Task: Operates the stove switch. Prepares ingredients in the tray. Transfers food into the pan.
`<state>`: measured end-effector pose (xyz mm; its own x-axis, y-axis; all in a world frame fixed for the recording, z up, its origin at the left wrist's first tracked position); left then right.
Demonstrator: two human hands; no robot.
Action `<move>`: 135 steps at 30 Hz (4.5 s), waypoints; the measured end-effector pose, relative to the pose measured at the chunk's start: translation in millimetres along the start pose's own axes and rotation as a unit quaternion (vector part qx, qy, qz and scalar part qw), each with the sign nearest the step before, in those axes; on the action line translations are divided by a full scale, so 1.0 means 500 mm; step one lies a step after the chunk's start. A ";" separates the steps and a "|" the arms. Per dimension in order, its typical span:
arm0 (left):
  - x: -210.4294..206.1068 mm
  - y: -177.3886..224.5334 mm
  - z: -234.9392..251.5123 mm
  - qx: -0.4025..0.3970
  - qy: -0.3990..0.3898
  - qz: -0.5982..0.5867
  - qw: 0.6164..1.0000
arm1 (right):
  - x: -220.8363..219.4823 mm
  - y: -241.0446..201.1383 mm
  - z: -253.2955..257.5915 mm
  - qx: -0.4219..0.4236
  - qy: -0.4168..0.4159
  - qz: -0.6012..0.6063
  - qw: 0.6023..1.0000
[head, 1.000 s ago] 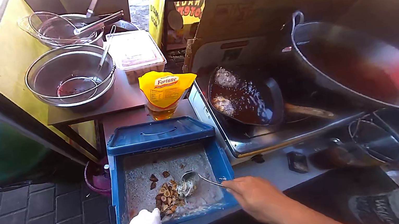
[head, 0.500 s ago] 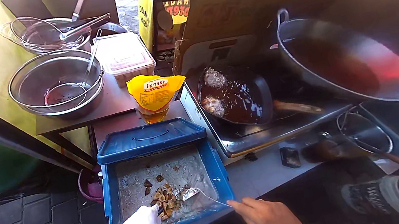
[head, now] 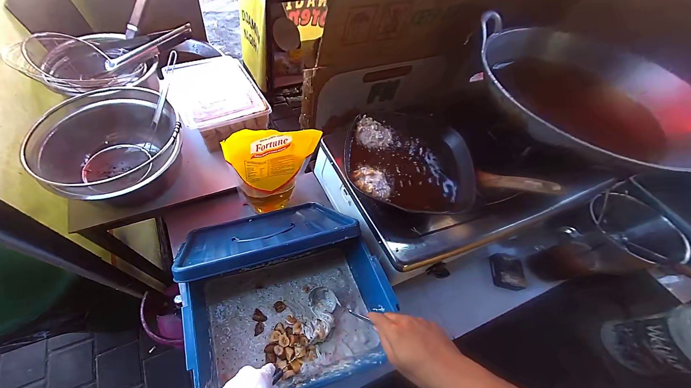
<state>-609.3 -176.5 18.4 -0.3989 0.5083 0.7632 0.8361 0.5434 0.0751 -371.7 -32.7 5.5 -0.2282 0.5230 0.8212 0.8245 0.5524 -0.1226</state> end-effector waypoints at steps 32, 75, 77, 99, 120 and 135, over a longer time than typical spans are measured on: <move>0.046 0.032 0.001 0.021 -0.016 0.044 0.999 | -0.051 0.050 0.008 0.080 0.187 -0.111 0.973; 0.006 -0.056 -0.074 0.049 -0.033 -0.050 0.997 | -0.057 0.127 -0.064 0.282 0.125 -0.223 0.925; 0.006 -0.058 -0.074 0.044 -0.030 -0.058 0.997 | -0.038 0.123 -0.065 0.293 0.076 -0.202 0.932; -0.008 -0.029 -0.064 0.036 0.008 -0.048 0.998 | 0.019 0.022 -0.002 0.221 0.009 -0.227 0.948; -0.045 -0.068 -0.085 0.054 0.043 -0.105 0.992 | 0.087 0.142 -0.039 0.255 -0.117 -0.084 0.956; -0.021 -0.044 -0.049 0.026 0.071 -0.071 0.995 | 0.019 0.028 0.018 0.150 -0.075 -0.128 0.978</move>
<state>-614.1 -210.1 24.5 -0.4510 0.3270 0.8304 0.7538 0.6378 0.1583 -367.1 -14.2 6.5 -0.4992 0.4203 0.7577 0.5470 0.8311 -0.1007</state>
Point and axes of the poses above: each hand's wrist, its own z-axis towards the middle knuckle, its own x-axis out of the back of the hand, y = z × x, the point moved 1 cm from there along z, towards the middle knuckle, and after that the axes turned 7 degrees about x, right-handed, at the moved point
